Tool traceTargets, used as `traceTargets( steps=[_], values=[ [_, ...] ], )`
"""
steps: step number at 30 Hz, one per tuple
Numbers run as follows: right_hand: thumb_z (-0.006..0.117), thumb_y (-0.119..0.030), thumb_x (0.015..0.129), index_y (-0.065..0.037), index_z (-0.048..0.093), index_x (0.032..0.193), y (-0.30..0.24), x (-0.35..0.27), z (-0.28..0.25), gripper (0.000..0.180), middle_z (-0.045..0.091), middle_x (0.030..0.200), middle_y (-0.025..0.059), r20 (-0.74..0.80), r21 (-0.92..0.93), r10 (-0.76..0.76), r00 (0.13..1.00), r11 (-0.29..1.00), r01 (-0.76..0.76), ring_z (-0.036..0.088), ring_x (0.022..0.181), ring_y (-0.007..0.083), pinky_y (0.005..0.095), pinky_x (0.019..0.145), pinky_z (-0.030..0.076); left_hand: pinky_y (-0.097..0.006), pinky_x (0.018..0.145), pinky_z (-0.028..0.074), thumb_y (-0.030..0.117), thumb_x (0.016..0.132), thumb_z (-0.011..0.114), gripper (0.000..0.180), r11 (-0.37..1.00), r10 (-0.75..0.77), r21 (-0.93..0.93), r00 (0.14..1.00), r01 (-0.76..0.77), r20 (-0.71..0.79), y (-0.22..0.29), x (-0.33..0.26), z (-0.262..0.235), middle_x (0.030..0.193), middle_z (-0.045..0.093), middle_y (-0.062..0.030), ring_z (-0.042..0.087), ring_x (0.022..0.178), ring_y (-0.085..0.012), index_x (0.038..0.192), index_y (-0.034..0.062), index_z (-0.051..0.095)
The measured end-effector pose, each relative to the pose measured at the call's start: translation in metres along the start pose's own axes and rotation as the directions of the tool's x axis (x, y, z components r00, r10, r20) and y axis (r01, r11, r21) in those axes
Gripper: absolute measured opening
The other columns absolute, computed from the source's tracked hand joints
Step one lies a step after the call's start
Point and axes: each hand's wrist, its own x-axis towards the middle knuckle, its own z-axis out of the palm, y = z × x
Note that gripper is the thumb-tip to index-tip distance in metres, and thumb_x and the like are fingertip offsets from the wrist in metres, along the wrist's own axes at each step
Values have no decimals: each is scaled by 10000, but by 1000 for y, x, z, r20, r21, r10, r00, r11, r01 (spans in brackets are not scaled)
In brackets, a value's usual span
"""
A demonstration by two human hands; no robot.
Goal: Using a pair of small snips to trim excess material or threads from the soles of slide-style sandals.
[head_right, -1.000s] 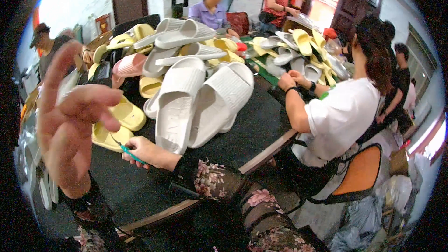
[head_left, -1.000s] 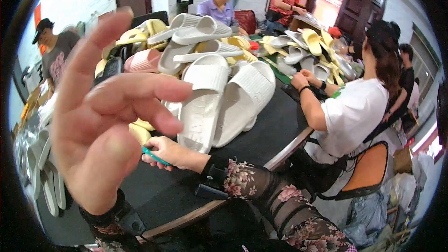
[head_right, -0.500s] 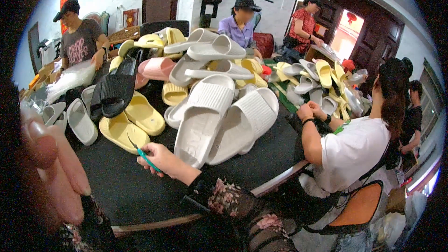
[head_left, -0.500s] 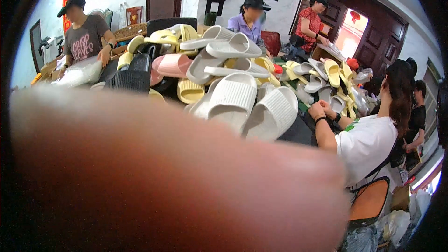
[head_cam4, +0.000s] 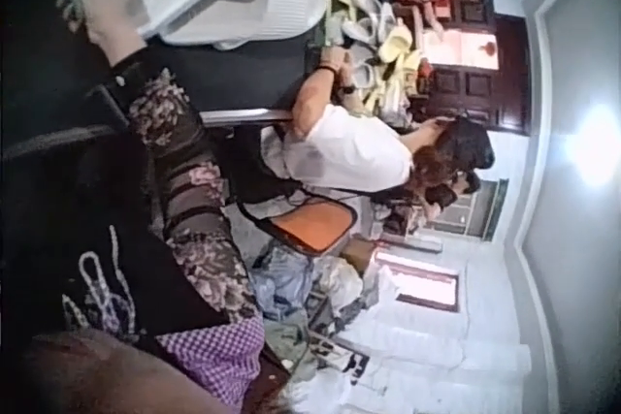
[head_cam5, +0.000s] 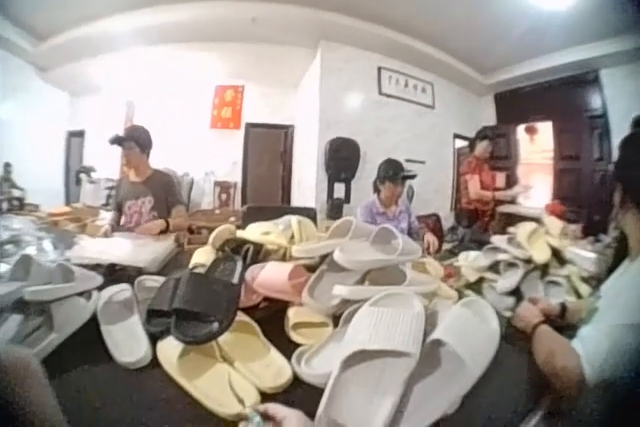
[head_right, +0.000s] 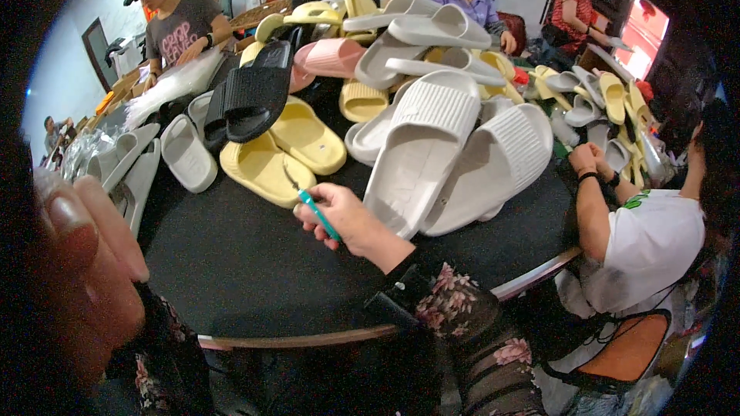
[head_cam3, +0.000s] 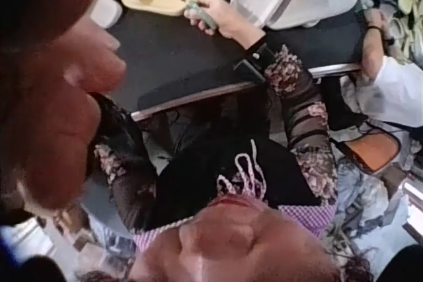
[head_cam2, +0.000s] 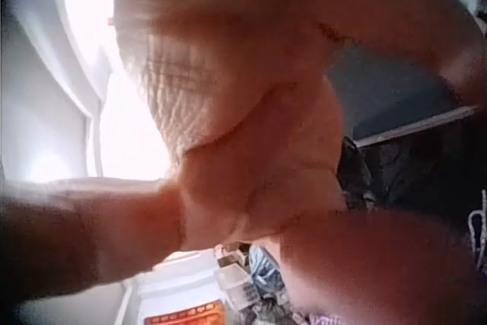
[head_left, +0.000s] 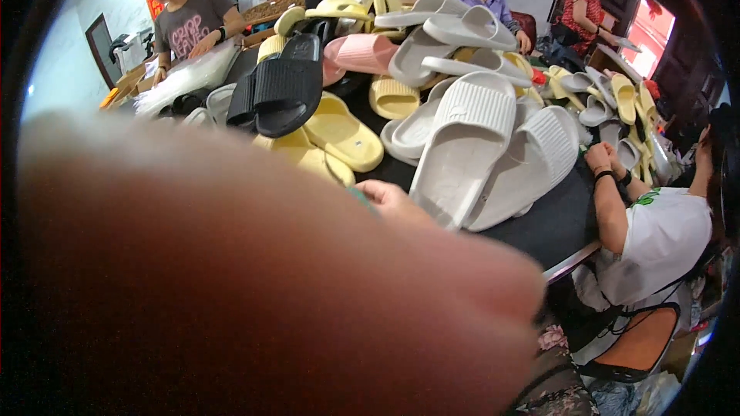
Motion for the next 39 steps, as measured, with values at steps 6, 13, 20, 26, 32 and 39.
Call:
traceTargets(
  steps=[6,13,20,26,32,39],
  values=[
    [638,-212,831,-61,550,958,-8,5,8,216,542,699,10,-17,117,1,1000,993,1,490,505,47,181,377,380,-262,731,441,96,811,477,545,741,670,-56,742,-670,-18,-12,5,42,1026,605,-201,552,767,-132,1331,-17,355],
    [636,-196,826,-51,544,964,-5,4,8,220,522,695,14,-126,280,-53,991,956,86,486,504,70,207,371,387,-243,591,474,245,833,643,644,987,94,132,995,-89,-30,-174,125,28,1197,494,-114,558,840,-133,1360,39,336],
    [618,-180,826,-73,547,968,-11,5,13,191,508,690,6,-364,302,-61,929,936,180,459,494,68,209,367,353,-364,945,403,297,742,707,839,961,219,163,975,-222,40,-255,173,50,1191,503,-275,496,1145,-317,1351,-59,252],
    [622,-164,825,-60,511,1034,-11,-1,11,259,502,697,6,-322,254,-141,936,940,229,465,500,57,203,369,372,-365,922,429,358,700,704,933,946,142,299,989,-127,-29,-242,188,74,1164,514,-339,537,1094,-383,1413,28,203],
    [627,-155,818,-41,490,1059,-15,-7,15,300,506,707,21,-318,266,-197,927,920,287,473,509,59,201,374,381,-321,934,407,238,734,716,731,950,90,286,987,-126,135,-219,197,87,1174,568,-186,540,1077,-243,1355,44,382],
    [615,-131,846,-29,485,1105,-14,-5,19,307,530,733,46,-294,267,-200,935,922,281,484,512,72,201,380,388,-354,775,488,247,717,693,605,944,219,206,956,-258,195,-227,210,96,926,639,-210,628,839,-287,1279,134,503]
  ],
)
